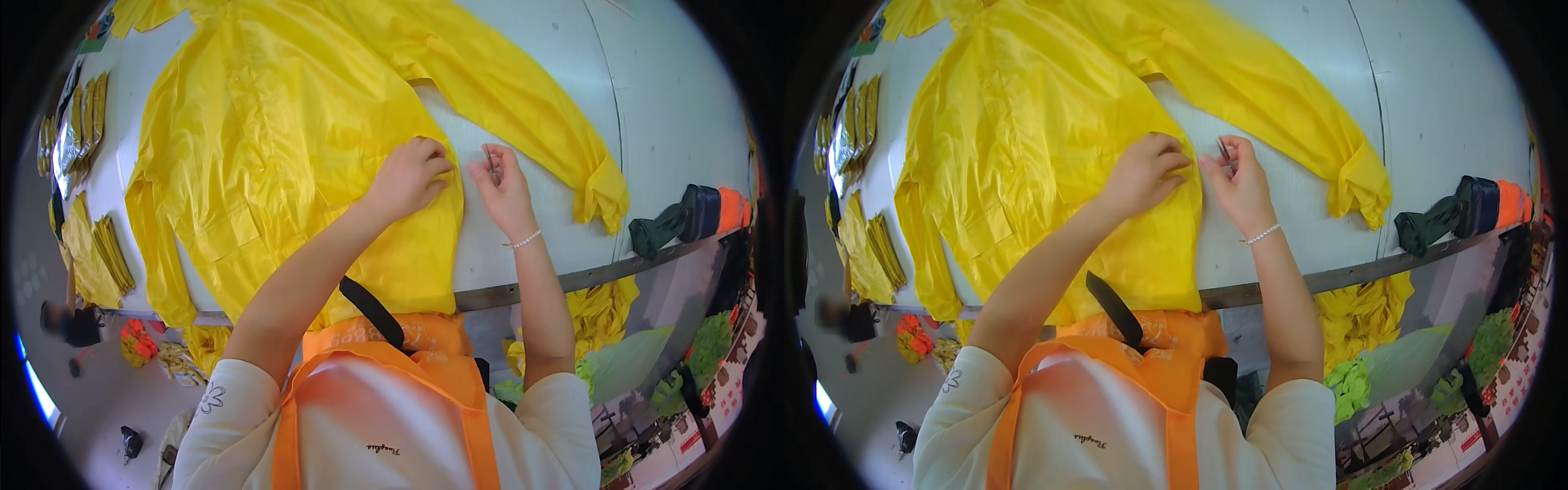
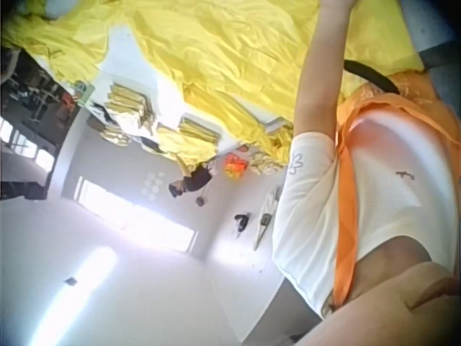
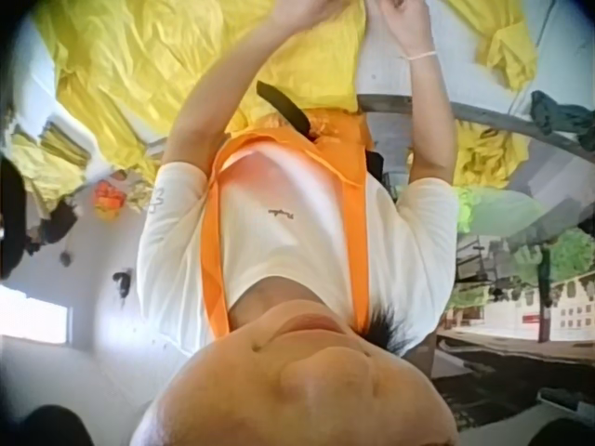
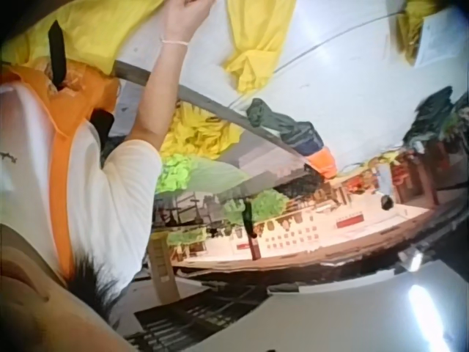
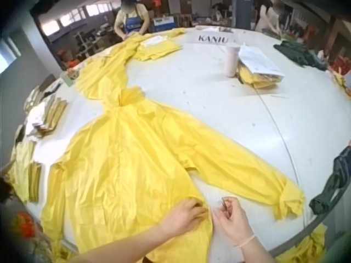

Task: The person folds a yellow raincoat on a white table, smoothing and aligning the fabric, then uses a small blade to cut threads or tags. The person continues folding and arranging the garment into a compact shape.

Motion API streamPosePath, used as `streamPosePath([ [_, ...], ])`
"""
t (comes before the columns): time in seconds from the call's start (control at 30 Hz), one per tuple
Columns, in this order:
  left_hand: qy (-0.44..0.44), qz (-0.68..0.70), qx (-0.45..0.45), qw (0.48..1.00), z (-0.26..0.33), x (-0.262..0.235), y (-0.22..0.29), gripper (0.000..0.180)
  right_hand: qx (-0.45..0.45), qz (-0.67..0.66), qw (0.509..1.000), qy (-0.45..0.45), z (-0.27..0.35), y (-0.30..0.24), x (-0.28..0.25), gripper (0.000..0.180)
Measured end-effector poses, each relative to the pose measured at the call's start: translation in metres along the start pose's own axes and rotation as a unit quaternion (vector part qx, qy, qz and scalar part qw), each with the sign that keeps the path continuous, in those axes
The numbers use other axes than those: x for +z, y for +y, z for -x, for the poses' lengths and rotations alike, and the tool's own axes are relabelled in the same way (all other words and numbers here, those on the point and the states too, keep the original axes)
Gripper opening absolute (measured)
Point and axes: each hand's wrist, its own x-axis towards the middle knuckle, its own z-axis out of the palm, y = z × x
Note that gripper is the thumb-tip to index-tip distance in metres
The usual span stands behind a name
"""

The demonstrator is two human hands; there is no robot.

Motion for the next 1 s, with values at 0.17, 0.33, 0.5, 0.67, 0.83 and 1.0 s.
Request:
streamPosePath([
  [0.17, -0.014, 0.091, -0.082, 0.992, -0.006, 0.002, -0.012, 0.011, -0.008, -0.023, 1.000, -0.013, 0.013, -0.003, -0.005, 0.025],
  [0.33, -0.021, 0.191, -0.218, 0.957, -0.014, -0.005, -0.017, 0.012, -0.114, 0.127, 0.984, -0.055, 0.024, -0.004, -0.007, 0.014],
  [0.5, -0.014, 0.229, -0.233, 0.945, -0.016, -0.008, -0.015, 0.012, -0.163, 0.266, 0.950, -0.028, 0.015, -0.015, 0.014, 0.014],
  [0.67, -0.015, 0.241, -0.239, 0.941, -0.016, -0.010, -0.016, 0.011, -0.183, 0.316, 0.930, -0.037, 0.006, -0.015, 0.020, 0.014],
  [0.83, -0.002, 0.259, -0.236, 0.937, -0.014, -0.005, -0.018, 0.012, -0.183, 0.308, 0.933, -0.041, 0.005, -0.014, 0.019, 0.012],
  [1.0, 0.014, 0.026, -0.047, 0.998, -0.006, -0.034, 0.003, 0.012, -0.173, 0.249, 0.952, 0.034, 0.007, -0.013, -0.002, 0.023],
])
